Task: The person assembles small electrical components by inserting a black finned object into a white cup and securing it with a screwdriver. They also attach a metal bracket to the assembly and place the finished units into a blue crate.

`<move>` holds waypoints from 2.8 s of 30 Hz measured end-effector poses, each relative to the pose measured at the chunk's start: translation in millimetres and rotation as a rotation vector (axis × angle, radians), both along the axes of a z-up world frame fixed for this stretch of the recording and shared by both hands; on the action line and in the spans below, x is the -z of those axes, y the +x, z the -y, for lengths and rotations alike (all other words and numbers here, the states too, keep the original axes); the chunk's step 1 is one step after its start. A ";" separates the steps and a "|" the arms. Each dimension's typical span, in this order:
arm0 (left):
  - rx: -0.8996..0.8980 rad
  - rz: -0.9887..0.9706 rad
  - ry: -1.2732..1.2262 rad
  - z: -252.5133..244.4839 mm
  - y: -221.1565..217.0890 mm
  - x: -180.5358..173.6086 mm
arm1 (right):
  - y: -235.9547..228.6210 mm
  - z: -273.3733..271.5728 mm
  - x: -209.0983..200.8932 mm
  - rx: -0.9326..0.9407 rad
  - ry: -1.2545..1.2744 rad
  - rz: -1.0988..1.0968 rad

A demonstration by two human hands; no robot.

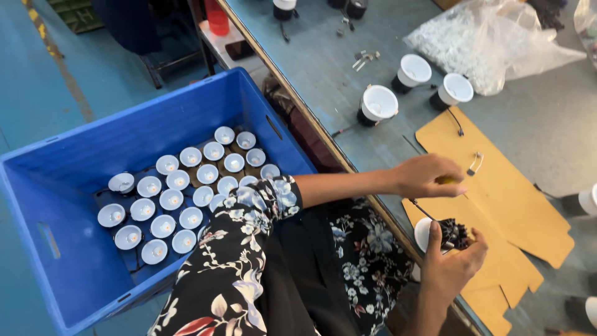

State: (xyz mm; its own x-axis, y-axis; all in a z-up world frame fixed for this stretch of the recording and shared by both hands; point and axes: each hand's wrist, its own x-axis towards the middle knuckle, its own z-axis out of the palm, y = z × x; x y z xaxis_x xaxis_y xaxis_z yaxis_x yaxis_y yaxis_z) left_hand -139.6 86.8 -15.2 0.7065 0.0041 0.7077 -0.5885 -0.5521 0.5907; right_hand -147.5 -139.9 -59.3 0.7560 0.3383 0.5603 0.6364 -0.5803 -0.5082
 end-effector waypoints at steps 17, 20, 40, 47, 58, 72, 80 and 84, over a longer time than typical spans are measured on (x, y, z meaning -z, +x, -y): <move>0.076 -0.102 0.339 -54.5 24.0 76.3 | 147.9 38.9 68.9 -0.151 0.510 0.026; -0.017 -0.160 0.354 -56.0 30.7 77.8 | 139.3 37.8 80.2 -0.116 0.513 -0.038; -0.588 -0.395 0.492 31.3 155.5 87.7 | 89.6 11.8 26.5 -0.160 0.197 0.010; -0.671 -0.629 0.613 65.1 104.4 59.1 | 88.5 13.6 25.8 -0.169 0.248 -0.010; -0.540 -0.515 0.560 49.4 84.6 67.4 | 95.6 15.2 33.2 -0.176 0.295 -0.009; -0.487 -0.540 0.538 34.6 155.3 79.6 | 99.4 17.1 36.3 -0.140 0.276 0.000; -0.522 -0.359 0.467 48.4 166.9 110.9 | 93.2 13.9 27.3 -0.157 0.308 -0.058; -0.483 -0.230 0.379 41.4 160.1 100.1 | 91.4 13.3 24.5 -0.157 0.300 -0.063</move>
State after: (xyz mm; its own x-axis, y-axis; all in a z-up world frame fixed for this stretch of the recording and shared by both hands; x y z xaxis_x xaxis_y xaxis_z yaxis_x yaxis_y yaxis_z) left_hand 20.4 45.3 -115.2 0.8213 0.1389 0.5533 -0.1038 -0.9173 0.3844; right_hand -56.1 -153.2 -83.8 0.7440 0.2807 0.6064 0.6681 -0.2961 -0.6826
